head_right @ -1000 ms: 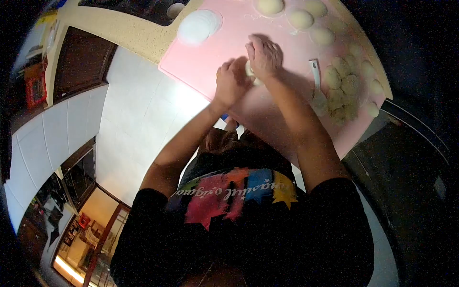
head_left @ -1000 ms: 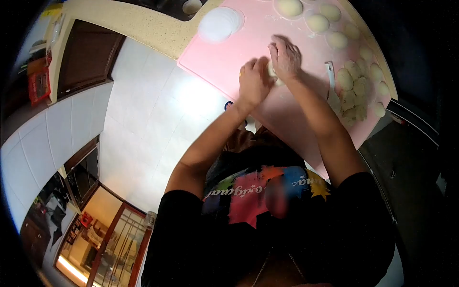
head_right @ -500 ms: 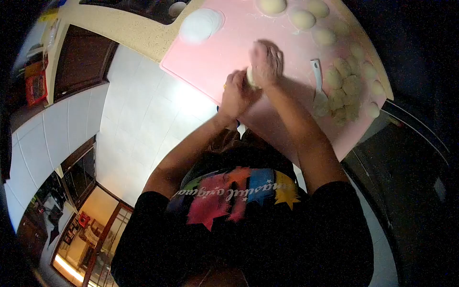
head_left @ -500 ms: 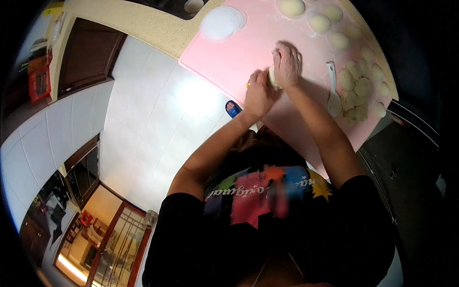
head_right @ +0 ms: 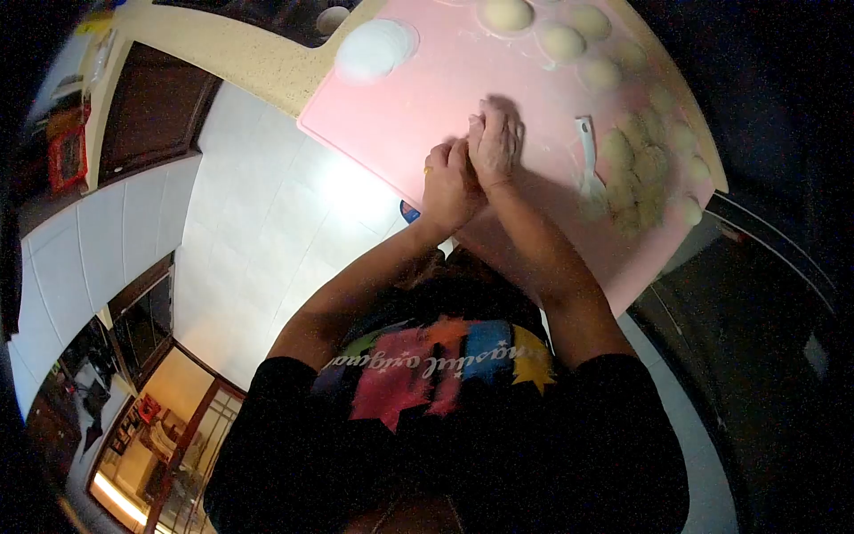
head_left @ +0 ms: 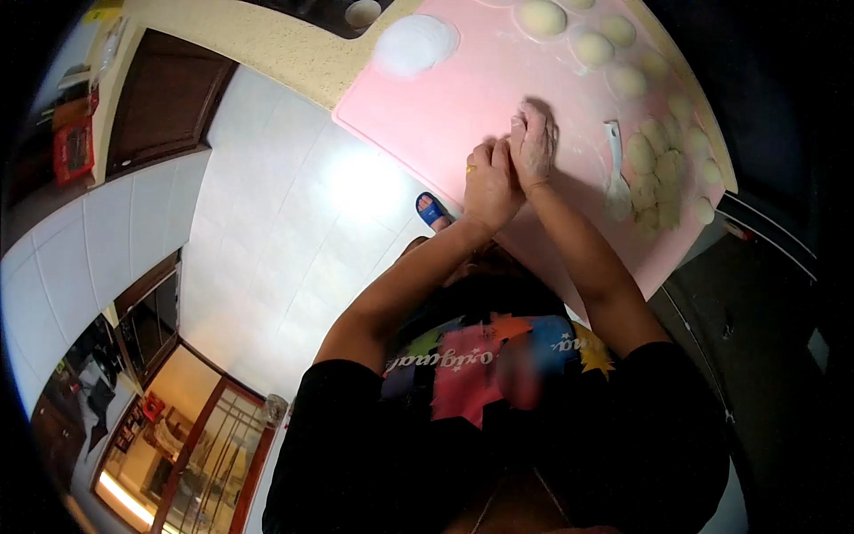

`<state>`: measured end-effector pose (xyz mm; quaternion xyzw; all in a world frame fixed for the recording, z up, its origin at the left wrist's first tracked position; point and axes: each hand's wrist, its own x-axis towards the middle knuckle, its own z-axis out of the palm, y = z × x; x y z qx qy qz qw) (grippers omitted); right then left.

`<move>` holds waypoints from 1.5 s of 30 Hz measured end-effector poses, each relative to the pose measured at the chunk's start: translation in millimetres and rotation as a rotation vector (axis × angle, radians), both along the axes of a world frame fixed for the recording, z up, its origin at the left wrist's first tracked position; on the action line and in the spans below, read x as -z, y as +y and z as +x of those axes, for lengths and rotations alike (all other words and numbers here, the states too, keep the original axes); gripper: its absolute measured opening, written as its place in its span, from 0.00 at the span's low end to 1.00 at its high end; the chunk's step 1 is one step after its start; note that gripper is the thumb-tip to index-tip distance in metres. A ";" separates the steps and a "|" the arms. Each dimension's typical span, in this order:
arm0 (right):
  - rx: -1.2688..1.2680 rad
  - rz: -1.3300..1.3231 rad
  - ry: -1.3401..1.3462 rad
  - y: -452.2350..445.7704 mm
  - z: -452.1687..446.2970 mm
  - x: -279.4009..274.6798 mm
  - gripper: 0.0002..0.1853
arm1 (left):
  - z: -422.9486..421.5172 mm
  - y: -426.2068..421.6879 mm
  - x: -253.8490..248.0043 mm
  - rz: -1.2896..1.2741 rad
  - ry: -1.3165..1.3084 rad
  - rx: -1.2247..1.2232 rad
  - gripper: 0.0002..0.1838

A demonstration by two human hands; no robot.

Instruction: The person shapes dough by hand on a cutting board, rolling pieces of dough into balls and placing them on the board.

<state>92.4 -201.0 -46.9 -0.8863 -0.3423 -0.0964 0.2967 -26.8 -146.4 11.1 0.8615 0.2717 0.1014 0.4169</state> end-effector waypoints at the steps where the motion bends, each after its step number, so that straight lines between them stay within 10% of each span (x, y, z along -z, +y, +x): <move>1: -0.005 0.003 0.005 8.5 5.4 -8.1 0.17 | -2.9 5.4 -3.7 -0.091 -0.007 0.020 0.38; 8: -0.255 -0.147 0.023 56.5 66.2 -27.6 0.13 | 54.0 67.8 -15.2 -0.236 0.196 0.046 0.31; 11: -0.167 -0.202 0.242 61.3 58.4 -42.9 0.15 | 52.2 44.3 -3.5 -0.162 0.158 -0.073 0.31; 12: 0.018 0.038 0.766 52.0 47.1 -50.8 0.15 | 44.0 34.9 -8.1 -0.070 0.142 -0.094 0.32; 16: -0.043 -0.048 -0.046 8.5 -10.7 -16.4 0.18 | -0.3 1.2 3.8 0.046 -0.047 -0.018 0.39; 26: -0.310 -0.198 -0.042 53.3 70.3 -10.5 0.27 | 62.7 72.6 -2.6 -0.216 0.197 0.100 0.34; 31: -0.283 0.090 0.606 42.4 35.1 -39.2 0.26 | 36.8 26.7 -6.0 -0.064 0.134 -0.088 0.35; 33: -0.134 -0.021 0.073 17.8 10.6 -21.5 0.26 | 5.2 0.1 1.6 0.005 0.018 -0.080 0.35; 45: -0.341 -0.269 -0.103 56.3 71.2 -1.9 0.29 | 48.5 75.0 -6.8 -0.225 0.221 0.052 0.36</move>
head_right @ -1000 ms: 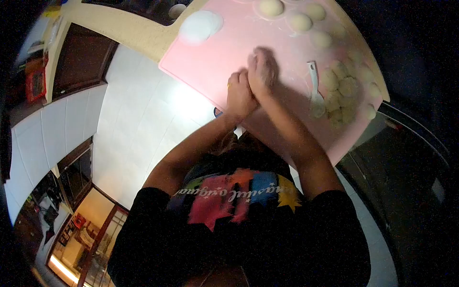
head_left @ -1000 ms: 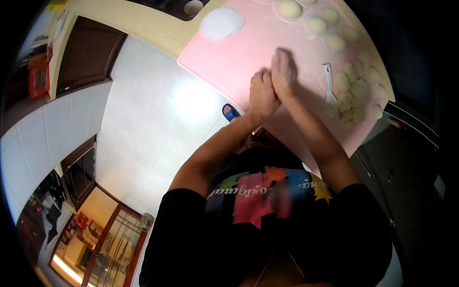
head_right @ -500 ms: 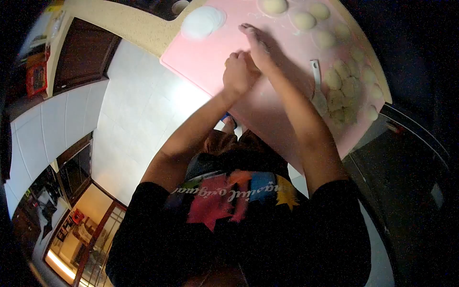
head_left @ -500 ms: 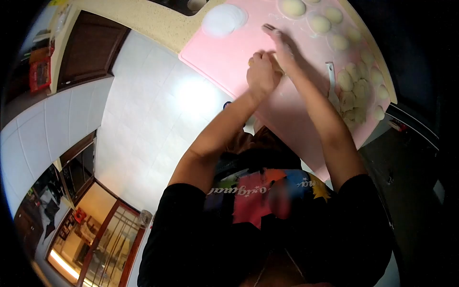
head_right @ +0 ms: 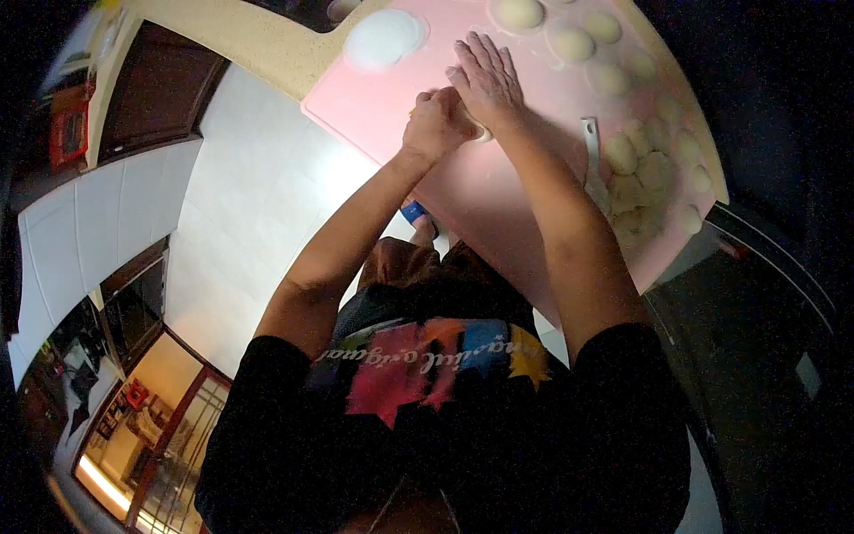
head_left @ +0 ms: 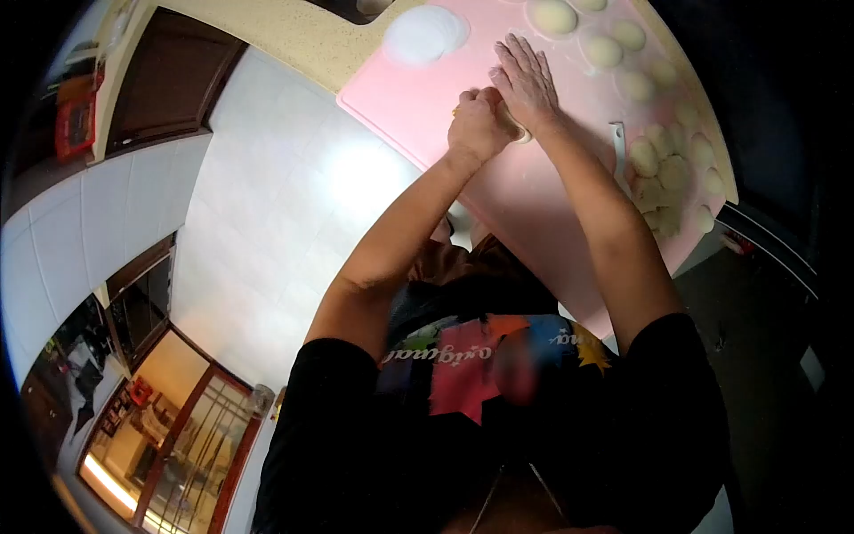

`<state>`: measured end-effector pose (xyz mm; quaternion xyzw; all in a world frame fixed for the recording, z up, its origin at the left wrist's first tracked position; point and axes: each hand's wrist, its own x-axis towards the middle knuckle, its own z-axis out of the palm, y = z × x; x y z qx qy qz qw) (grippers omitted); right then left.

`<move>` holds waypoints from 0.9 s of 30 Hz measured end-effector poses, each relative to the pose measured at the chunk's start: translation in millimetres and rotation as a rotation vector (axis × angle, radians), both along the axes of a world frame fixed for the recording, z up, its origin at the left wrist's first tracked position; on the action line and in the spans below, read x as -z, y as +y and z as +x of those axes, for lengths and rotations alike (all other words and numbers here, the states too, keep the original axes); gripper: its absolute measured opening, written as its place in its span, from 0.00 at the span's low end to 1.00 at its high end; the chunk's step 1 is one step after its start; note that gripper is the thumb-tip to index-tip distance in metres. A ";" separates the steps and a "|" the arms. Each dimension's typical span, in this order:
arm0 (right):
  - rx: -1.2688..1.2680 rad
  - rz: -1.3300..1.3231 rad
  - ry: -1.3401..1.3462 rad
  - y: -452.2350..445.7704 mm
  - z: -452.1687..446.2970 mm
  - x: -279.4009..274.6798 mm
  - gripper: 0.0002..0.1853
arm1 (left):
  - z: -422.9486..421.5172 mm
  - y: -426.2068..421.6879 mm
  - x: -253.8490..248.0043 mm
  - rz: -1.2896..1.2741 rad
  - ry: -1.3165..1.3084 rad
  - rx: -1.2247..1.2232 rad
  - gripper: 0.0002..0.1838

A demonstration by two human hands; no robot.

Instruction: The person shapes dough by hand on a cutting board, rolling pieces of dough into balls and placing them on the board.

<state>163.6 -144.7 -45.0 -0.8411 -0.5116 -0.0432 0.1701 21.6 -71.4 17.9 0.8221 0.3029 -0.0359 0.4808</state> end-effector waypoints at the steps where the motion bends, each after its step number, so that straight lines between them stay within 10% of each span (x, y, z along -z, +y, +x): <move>1: -0.002 0.015 0.025 4.5 1.9 3.9 0.30 | 0.1 -6.8 -3.6 0.003 -0.003 -0.003 0.36; 3: 0.025 0.013 0.306 2.4 -9.7 -7.0 0.31 | -7.3 -29.5 -12.6 0.036 -0.013 -0.125 0.38; 5: 0.264 0.446 1.240 -12.8 -48.2 -50.6 0.30 | -29.4 -58.0 4.5 0.145 -0.091 -0.131 0.40; 6: 0.133 0.262 0.397 -32.9 -54.8 -16.6 0.29 | -41.7 -70.1 5.1 0.245 -0.193 -0.119 0.40; 9: 0.284 0.073 0.212 -59.1 -83.2 -11.9 0.29 | -61.6 -76.2 4.7 0.280 -0.293 -0.092 0.40; 19: -0.019 -0.126 0.077 6.4 1.6 -4.2 0.31 | -4.6 -9.2 -6.6 0.003 -0.033 -0.076 0.36; 21: -0.026 -0.068 0.299 8.0 -7.4 -13.6 0.33 | -7.9 -23.2 -11.1 0.070 0.023 -0.109 0.35; 23: 0.152 0.400 1.287 -3.4 -41.6 -61.1 0.32 | -31.9 -52.6 -4.1 0.160 -0.106 -0.175 0.34; 25: 0.193 0.131 0.339 -40.1 -60.3 -12.5 0.29 | -52.9 -71.2 0.6 0.293 -0.299 -0.133 0.37; 27: 0.323 0.047 0.269 -58.7 -82.4 -10.3 0.28 | -68.5 -80.1 0.4 0.230 -0.302 -0.127 0.38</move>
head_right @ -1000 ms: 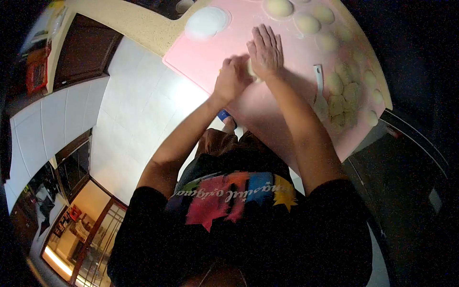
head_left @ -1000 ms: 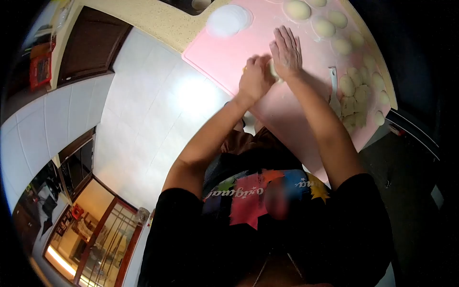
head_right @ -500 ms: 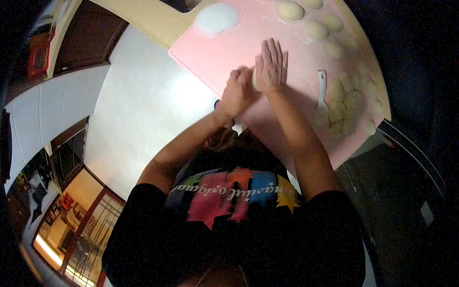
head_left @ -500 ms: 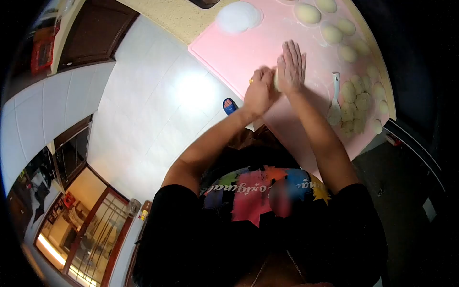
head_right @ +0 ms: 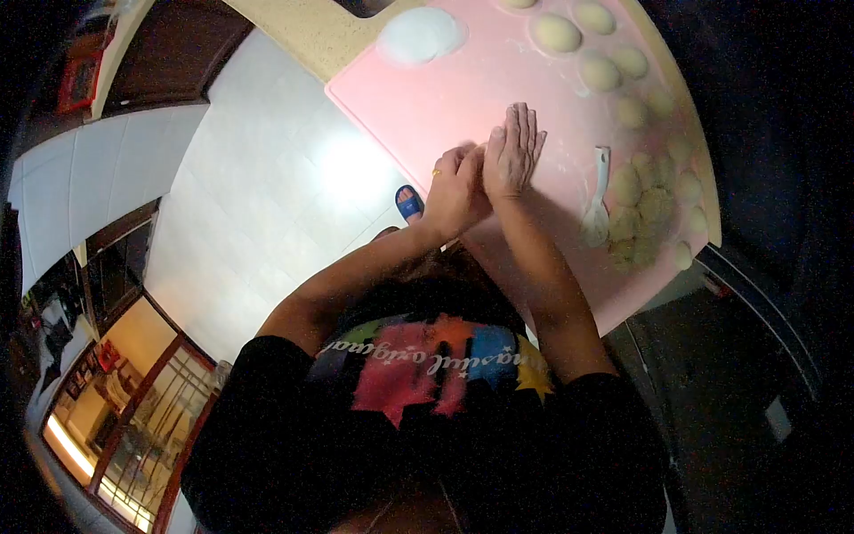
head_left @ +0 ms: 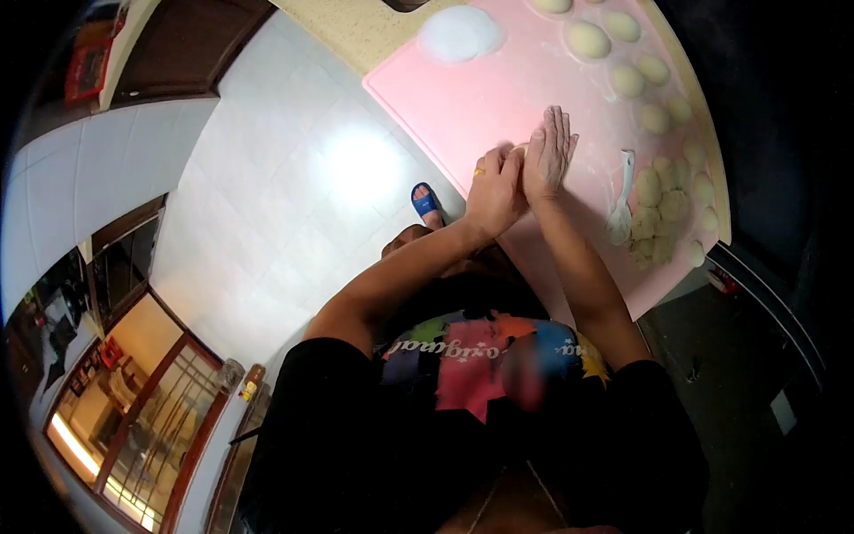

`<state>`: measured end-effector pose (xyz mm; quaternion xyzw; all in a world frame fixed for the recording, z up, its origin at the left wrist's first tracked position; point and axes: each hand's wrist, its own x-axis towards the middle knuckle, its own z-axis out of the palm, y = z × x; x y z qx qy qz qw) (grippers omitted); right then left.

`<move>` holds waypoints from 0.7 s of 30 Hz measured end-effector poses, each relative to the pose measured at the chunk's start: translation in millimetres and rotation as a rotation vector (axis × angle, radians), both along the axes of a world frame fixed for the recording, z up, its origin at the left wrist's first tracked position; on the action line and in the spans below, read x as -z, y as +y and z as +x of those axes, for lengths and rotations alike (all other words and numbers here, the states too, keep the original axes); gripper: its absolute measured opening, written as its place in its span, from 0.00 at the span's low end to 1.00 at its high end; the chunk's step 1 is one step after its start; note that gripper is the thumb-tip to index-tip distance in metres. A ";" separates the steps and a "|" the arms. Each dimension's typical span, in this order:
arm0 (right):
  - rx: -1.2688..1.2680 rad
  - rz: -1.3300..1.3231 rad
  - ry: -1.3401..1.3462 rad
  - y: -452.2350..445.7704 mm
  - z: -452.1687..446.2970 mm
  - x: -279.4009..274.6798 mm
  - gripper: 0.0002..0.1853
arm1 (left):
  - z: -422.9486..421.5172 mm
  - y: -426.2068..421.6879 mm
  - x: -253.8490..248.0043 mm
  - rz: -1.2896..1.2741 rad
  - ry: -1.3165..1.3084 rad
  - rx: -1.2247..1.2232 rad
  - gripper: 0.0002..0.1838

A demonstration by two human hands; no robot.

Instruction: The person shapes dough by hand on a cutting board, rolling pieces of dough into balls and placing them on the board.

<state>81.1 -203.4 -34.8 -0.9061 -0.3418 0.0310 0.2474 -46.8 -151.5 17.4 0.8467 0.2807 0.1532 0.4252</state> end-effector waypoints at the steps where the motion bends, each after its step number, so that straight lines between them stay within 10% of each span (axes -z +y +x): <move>1: -0.007 0.003 0.000 6.2 5.7 -0.7 0.28 | -2.5 2.8 1.6 -0.050 -0.011 0.015 0.40; 10: -0.414 -0.106 -0.206 66.0 83.8 2.0 0.30 | 53.1 70.2 -11.7 -0.320 0.188 0.011 0.35; 21: -0.126 -0.011 -0.051 18.8 14.2 -7.4 0.29 | 0.4 23.0 2.9 -0.159 0.082 0.020 0.41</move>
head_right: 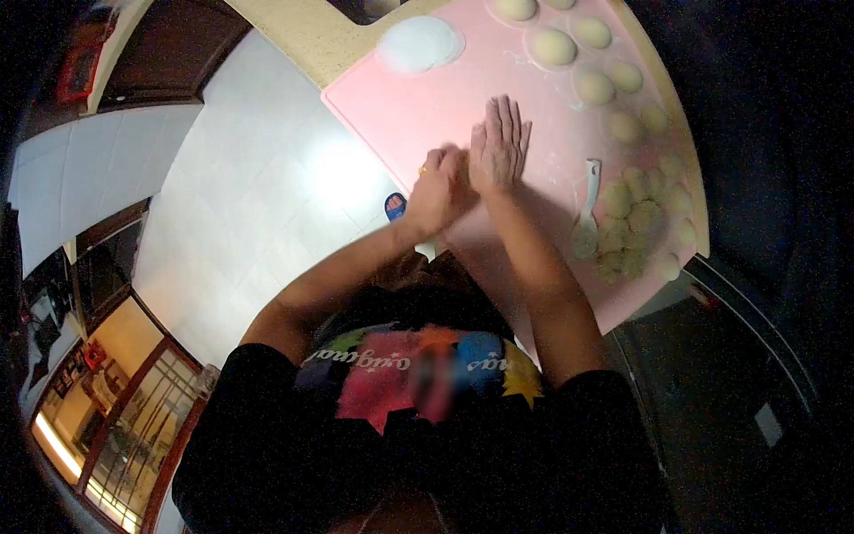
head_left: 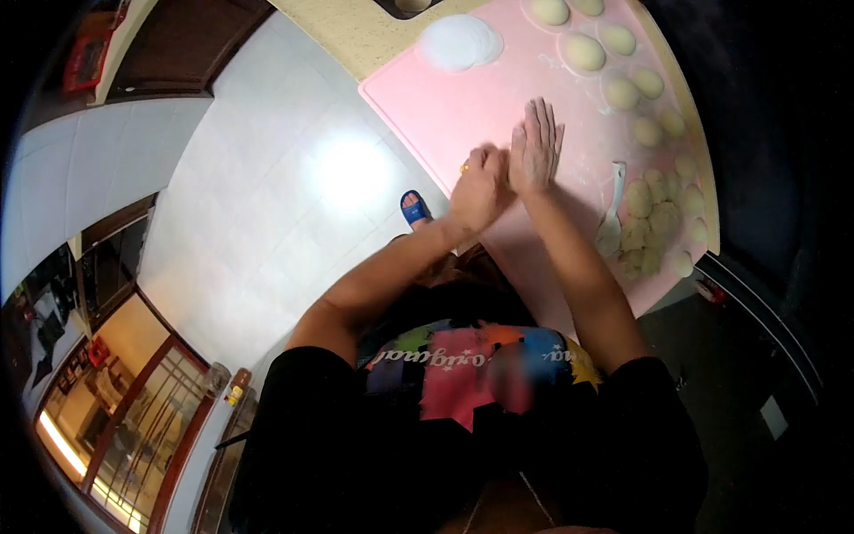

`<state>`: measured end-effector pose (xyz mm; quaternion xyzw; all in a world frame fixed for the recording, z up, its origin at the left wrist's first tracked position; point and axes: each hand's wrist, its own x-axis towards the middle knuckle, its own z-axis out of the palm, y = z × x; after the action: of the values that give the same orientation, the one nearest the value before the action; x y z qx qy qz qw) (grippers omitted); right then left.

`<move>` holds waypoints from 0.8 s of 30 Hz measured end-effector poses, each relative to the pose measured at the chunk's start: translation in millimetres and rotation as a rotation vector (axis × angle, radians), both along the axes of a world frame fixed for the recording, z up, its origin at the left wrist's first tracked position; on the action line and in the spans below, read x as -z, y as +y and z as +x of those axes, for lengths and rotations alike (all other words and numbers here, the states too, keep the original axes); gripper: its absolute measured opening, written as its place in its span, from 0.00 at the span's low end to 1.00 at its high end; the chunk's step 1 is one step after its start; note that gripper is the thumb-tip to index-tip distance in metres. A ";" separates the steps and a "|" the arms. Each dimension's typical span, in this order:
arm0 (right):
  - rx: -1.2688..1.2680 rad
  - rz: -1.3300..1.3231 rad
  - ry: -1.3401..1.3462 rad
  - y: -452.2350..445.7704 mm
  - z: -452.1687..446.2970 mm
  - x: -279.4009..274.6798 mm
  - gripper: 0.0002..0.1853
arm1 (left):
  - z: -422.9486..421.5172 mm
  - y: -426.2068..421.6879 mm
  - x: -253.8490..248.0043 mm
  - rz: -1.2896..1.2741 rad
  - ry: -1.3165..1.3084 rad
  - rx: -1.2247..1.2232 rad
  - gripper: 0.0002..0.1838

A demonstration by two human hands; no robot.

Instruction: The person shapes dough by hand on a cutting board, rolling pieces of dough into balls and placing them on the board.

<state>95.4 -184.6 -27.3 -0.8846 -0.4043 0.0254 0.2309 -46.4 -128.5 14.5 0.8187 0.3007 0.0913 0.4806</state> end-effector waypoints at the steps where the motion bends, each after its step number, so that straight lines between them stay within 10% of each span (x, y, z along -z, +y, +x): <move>1: -0.082 -0.010 -0.049 10.5 10.2 -2.4 0.29 | 6.5 13.3 0.6 -0.118 0.010 0.022 0.41; 7: -0.252 -0.001 -0.091 53.2 61.1 6.1 0.28 | 65.4 49.9 -15.4 -0.094 0.203 0.007 0.39; 11: -0.194 0.211 0.728 40.8 42.5 -18.8 0.26 | 52.0 13.7 -16.6 0.062 0.139 -0.101 0.33; 16: 0.025 0.086 0.030 -24.7 -24.4 10.2 0.26 | -2.4 -18.2 -8.5 0.202 -0.070 -0.038 0.37; 24: -0.212 0.010 -0.116 41.1 51.7 5.8 0.27 | 45.4 56.7 2.5 -0.042 0.090 0.102 0.35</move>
<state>147.0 -143.5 -33.1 -0.8357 -0.5085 -0.0037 0.2073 -1.0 -71.8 12.0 0.8260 0.2819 0.0235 0.4875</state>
